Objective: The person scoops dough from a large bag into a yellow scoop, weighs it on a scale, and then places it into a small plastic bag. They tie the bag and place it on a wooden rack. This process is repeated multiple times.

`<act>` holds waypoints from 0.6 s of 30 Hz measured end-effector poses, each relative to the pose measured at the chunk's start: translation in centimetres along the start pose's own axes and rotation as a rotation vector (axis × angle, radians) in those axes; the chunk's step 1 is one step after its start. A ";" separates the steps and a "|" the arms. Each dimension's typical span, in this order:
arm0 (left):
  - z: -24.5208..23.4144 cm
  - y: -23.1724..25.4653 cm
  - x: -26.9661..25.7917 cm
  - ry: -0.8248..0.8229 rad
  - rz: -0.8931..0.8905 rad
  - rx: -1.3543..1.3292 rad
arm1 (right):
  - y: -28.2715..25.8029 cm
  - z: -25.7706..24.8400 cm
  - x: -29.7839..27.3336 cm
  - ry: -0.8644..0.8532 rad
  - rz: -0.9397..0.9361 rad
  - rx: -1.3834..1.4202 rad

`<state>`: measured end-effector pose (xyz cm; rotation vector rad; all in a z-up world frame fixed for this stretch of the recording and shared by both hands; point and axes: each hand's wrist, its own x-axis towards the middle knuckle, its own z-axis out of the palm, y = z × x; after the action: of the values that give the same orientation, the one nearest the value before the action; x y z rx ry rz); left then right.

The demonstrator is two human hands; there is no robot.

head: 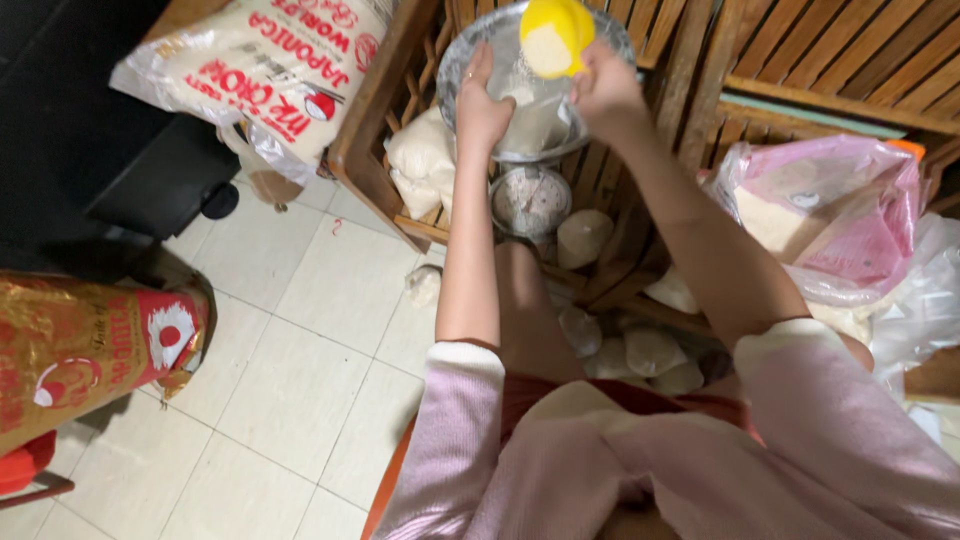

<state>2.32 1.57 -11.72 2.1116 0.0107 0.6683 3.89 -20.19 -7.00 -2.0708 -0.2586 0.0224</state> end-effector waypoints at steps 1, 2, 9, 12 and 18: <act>-0.2 0.3 0.0 0.002 0.030 -0.005 | 0.6 -0.6 0.5 -0.024 -0.036 0.120; -0.4 0.7 -0.3 0.006 0.008 0.007 | 1.4 -1.6 0.6 -0.048 -0.071 0.241; -2.6 3.6 -2.9 0.064 -0.029 0.014 | 2.2 -4.3 -0.1 -0.025 -0.177 0.380; -2.7 4.5 -3.0 0.058 -0.086 0.033 | 1.4 -4.1 -0.1 0.015 -0.316 0.233; -1.4 3.2 -2.3 0.098 -0.083 0.057 | -1.2 -2.6 -1.4 0.098 -0.374 0.058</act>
<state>-1.10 0.14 -9.69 2.1190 0.1725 0.7283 2.60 -22.14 -4.76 -1.9314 -0.5730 -0.2946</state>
